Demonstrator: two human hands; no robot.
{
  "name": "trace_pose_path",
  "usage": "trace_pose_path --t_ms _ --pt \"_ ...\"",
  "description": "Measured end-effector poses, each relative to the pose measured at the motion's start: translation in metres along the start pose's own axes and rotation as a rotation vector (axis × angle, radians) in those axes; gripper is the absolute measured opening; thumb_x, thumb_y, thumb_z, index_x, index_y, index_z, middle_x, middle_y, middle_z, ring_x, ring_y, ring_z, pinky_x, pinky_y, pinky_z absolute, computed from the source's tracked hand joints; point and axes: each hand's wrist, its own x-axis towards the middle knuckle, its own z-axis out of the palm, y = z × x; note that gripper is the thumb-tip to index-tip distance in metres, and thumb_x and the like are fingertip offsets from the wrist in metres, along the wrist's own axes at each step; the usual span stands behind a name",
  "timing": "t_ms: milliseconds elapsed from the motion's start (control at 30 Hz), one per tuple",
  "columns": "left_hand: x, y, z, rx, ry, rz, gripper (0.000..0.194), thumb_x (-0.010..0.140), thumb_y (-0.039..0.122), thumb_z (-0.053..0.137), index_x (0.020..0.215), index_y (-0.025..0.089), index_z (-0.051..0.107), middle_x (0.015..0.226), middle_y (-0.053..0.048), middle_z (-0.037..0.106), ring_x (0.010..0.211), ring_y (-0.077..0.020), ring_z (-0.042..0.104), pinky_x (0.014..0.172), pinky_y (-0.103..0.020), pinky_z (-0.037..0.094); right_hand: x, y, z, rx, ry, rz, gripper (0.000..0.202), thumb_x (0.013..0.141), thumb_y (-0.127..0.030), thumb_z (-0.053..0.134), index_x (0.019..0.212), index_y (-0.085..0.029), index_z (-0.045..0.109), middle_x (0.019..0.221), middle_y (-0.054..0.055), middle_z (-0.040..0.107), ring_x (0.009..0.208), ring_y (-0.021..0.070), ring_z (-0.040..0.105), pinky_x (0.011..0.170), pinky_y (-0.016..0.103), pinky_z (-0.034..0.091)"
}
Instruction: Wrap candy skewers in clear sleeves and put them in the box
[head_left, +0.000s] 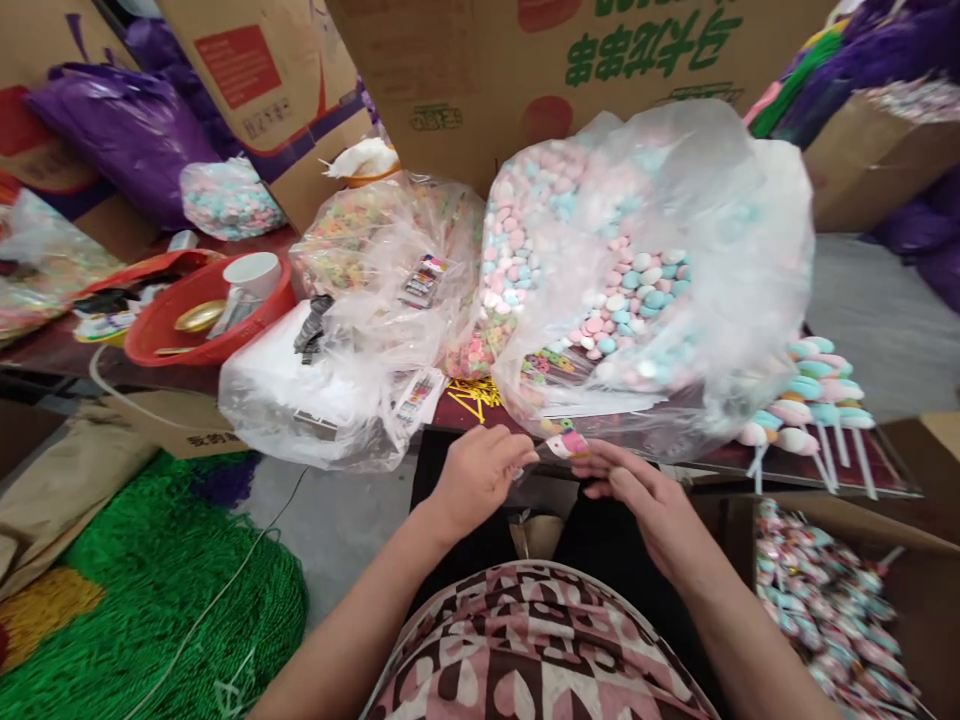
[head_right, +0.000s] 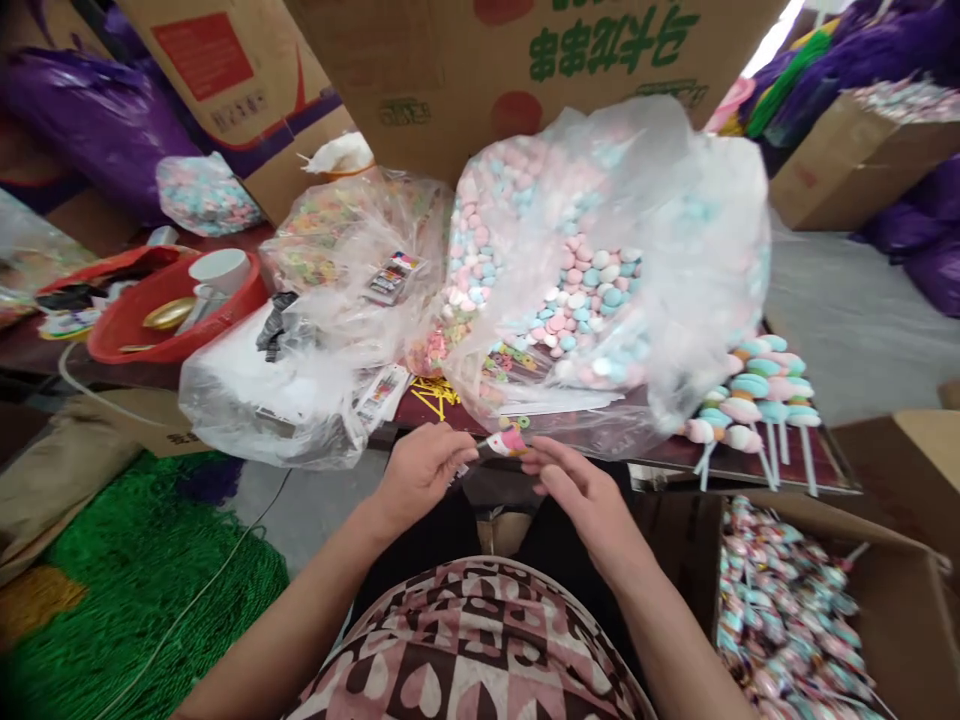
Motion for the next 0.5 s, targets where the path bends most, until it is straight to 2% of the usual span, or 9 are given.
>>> trace_pose_path --t_ms 67,100,133,200,233,300,333,400,500 --pt "0.005 0.015 0.013 -0.107 -0.082 -0.001 0.03 0.095 0.037 0.044 0.083 0.021 0.066 0.072 -0.003 0.064 0.067 -0.0143 0.055 0.066 -0.028 0.039 0.006 -0.008 0.012 0.023 0.011 -0.012 0.04 0.072 -0.053 0.072 0.091 -0.018 0.074 0.085 0.007 0.073 0.074 0.018 0.063 0.07 0.03 0.052" --pt "0.007 0.02 0.018 -0.185 -0.107 -0.059 0.027 0.094 0.038 0.046 0.087 0.022 0.067 0.072 -0.002 0.064 0.066 -0.014 0.055 0.066 -0.027 0.04 0.007 -0.008 0.014 0.042 0.022 -0.024 0.034 0.073 -0.05 0.072 0.08 -0.017 0.072 0.073 0.004 0.069 0.067 0.0151 0.059 0.067 0.028 0.05" --pt "0.008 0.024 0.022 -0.277 -0.129 -0.157 0.025 0.092 0.039 0.05 0.093 0.022 0.067 0.07 -0.001 0.062 0.064 -0.0137 0.054 0.065 -0.026 0.04 0.007 -0.008 0.014 0.063 0.05 -0.041 0.031 0.072 -0.048 0.073 0.07 -0.017 0.069 0.065 0.001 0.065 0.062 0.013 0.055 0.064 0.027 0.048" --pt "0.009 0.03 0.028 -0.493 -0.21 -0.39 0.029 0.085 0.043 0.058 0.105 0.023 0.065 0.064 0.003 0.057 0.059 -0.0124 0.05 0.061 -0.025 0.038 0.005 -0.005 0.01 0.108 0.126 -0.068 0.032 0.072 -0.046 0.074 0.062 -0.017 0.063 0.059 -0.001 0.059 0.059 0.0114 0.05 0.062 0.025 0.044" --pt "0.009 0.032 0.03 -0.614 -0.278 -0.486 0.032 0.082 0.044 0.061 0.106 0.023 0.065 0.062 0.004 0.055 0.058 -0.0117 0.048 0.059 -0.024 0.037 0.003 -0.004 0.006 0.126 0.169 -0.079 0.032 0.071 -0.046 0.074 0.062 -0.018 0.062 0.06 -0.002 0.059 0.059 0.0113 0.049 0.062 0.025 0.044" --pt "0.01 0.035 0.034 -0.832 -0.405 -0.608 0.029 0.077 0.046 0.065 0.091 0.021 0.066 0.063 0.004 0.053 0.057 -0.0106 0.045 0.057 -0.023 0.035 -0.002 -0.003 -0.002 0.144 0.223 -0.092 0.031 0.07 -0.046 0.076 0.065 -0.018 0.063 0.062 -0.002 0.06 0.06 0.0117 0.049 0.062 0.026 0.043" --pt "0.011 0.036 0.035 -0.912 -0.437 -0.64 0.029 0.076 0.047 0.065 0.082 0.019 0.064 0.064 0.004 0.053 0.058 -0.0101 0.044 0.057 -0.023 0.034 -0.004 -0.003 -0.005 0.144 0.233 -0.098 0.03 0.069 -0.045 0.077 0.066 -0.018 0.064 0.063 -0.002 0.061 0.06 0.0119 0.049 0.062 0.026 0.043" --pt "0.012 0.037 0.038 -0.971 -0.429 -0.681 0.033 0.075 0.05 0.065 0.07 0.018 0.059 0.063 0.003 0.051 0.058 -0.0094 0.041 0.056 -0.022 0.032 -0.007 -0.003 -0.01 0.125 0.236 -0.114 0.03 0.069 -0.045 0.077 0.067 -0.018 0.064 0.064 -0.001 0.061 0.061 0.0123 0.05 0.062 0.026 0.043" --pt "0.014 0.037 0.042 -0.913 -0.383 -0.657 0.036 0.077 0.052 0.062 0.068 0.018 0.055 0.059 0.004 0.046 0.056 -0.0092 0.037 0.054 -0.022 0.029 -0.011 -0.001 -0.012 0.045 0.262 -0.146 0.031 0.073 -0.048 0.073 0.068 -0.019 0.063 0.059 -0.002 0.059 0.056 0.0117 0.048 0.058 0.025 0.041"
